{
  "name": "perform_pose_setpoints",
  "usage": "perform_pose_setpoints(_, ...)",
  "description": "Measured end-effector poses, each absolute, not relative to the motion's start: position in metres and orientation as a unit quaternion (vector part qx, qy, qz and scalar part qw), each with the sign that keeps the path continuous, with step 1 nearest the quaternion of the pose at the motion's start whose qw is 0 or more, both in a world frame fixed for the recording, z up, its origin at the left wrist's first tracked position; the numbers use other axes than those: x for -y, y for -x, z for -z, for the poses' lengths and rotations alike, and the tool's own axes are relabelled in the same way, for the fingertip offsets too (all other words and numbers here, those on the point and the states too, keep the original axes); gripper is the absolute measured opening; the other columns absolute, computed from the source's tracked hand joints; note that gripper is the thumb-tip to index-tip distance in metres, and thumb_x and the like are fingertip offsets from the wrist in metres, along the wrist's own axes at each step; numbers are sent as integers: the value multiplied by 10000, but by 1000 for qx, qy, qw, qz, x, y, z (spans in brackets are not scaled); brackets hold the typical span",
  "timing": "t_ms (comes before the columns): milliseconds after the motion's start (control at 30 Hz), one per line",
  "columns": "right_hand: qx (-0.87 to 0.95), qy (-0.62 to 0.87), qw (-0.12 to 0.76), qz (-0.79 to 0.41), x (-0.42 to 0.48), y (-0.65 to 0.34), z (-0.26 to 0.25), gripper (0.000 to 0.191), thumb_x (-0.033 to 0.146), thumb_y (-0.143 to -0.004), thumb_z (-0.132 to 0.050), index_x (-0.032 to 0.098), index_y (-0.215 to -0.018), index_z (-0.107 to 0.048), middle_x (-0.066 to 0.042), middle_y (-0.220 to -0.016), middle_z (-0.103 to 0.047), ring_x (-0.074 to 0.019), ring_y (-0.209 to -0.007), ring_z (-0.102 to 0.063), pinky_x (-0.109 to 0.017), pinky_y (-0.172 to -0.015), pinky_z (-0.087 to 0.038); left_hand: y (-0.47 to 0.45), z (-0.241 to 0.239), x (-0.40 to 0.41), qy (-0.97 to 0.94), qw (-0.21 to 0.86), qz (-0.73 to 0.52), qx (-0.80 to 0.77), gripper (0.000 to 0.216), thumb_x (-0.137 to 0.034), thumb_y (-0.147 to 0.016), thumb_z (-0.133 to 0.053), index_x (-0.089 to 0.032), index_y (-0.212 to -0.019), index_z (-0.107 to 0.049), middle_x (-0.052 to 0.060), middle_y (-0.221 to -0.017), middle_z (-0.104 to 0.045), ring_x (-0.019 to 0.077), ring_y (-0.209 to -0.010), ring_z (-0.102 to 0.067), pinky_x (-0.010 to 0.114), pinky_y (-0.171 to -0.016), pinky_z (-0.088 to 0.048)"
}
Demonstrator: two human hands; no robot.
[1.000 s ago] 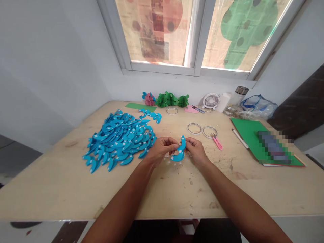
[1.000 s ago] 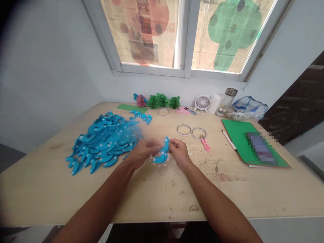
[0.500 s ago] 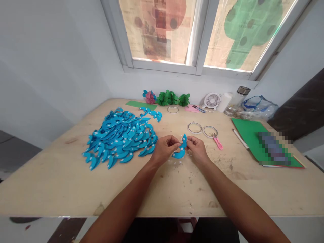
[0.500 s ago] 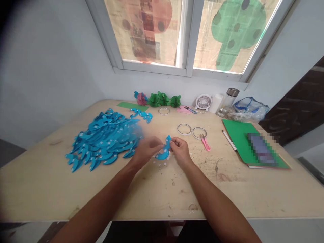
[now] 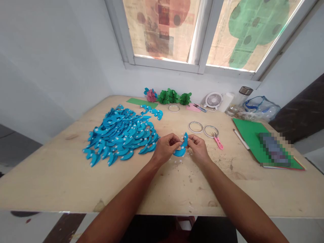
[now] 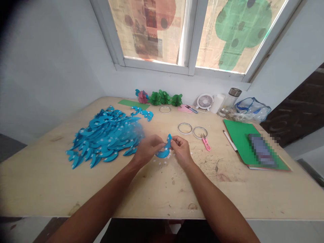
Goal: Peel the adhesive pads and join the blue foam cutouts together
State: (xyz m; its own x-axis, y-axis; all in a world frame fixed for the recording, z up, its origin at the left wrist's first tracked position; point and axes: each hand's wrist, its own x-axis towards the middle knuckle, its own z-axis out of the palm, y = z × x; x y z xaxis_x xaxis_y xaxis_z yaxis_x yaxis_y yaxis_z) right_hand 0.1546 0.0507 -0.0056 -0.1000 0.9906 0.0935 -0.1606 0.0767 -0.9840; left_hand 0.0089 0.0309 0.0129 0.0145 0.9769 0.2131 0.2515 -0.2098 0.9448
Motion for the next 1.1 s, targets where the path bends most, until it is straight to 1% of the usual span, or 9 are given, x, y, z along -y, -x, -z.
perform_pose_setpoints(233, 508, 415, 530, -538, -50, -155, 2, 217, 388, -663, -679, 184, -731, -651, 2, -617, -614, -114, -530, -501, -247, -537, -423, -8, -9, -33, -613, 359, -493, -502, 102, -259, -683, -639, -178, -675, -577, -18, -594, -607, 117, -545, -568, 204, -488, -428)
perform_pose_setpoints(400, 507, 399, 533, -547, -50, -156, 2, 178, 351, -677, -678, 186, -743, -661, 12, -617, -604, -104, -533, -494, -238, -543, -419, -8, -10, -32, -624, 358, -486, -496, 103, -266, -693, -633, -173, -696, -590, -4, -631, -624, 127, -560, -587, 219, -510, -442)
perform_pose_setpoints(633, 510, 400, 527, -549, -50, -156, 2, 165, 343, -680, -672, 191, -745, -666, 12, -631, -619, -103, -532, -502, -237, -545, -415, -9, -13, -30, -626, 358, -486, -494, 60, -222, -695, -610, -166, -683, -595, -3, -630, -624, 122, -565, -581, 217, -530, -446)
perform_pose_setpoints(833, 512, 404, 523, -549, -50, -156, 3, 190, 367, -671, -674, 188, -734, -658, 0, -627, -617, -114, -537, -500, -245, -546, -424, -10, -13, -29, -608, 404, -494, -473, 87, -233, -705, -598, -167, -745, -637, 23, -728, -663, 142, -647, -608, 224, -566, -484)
perform_pose_setpoints(1100, 513, 405, 521, -549, -52, -157, 7, 237, 410, -692, -657, 183, -759, -666, -3, -609, -601, -122, -537, -493, -253, -548, -403, -9, -14, -31, -591, 429, -501, -464, 76, -223, -682, -605, -157, -703, -636, 12, -687, -652, 136, -628, -590, 219, -559, -483)
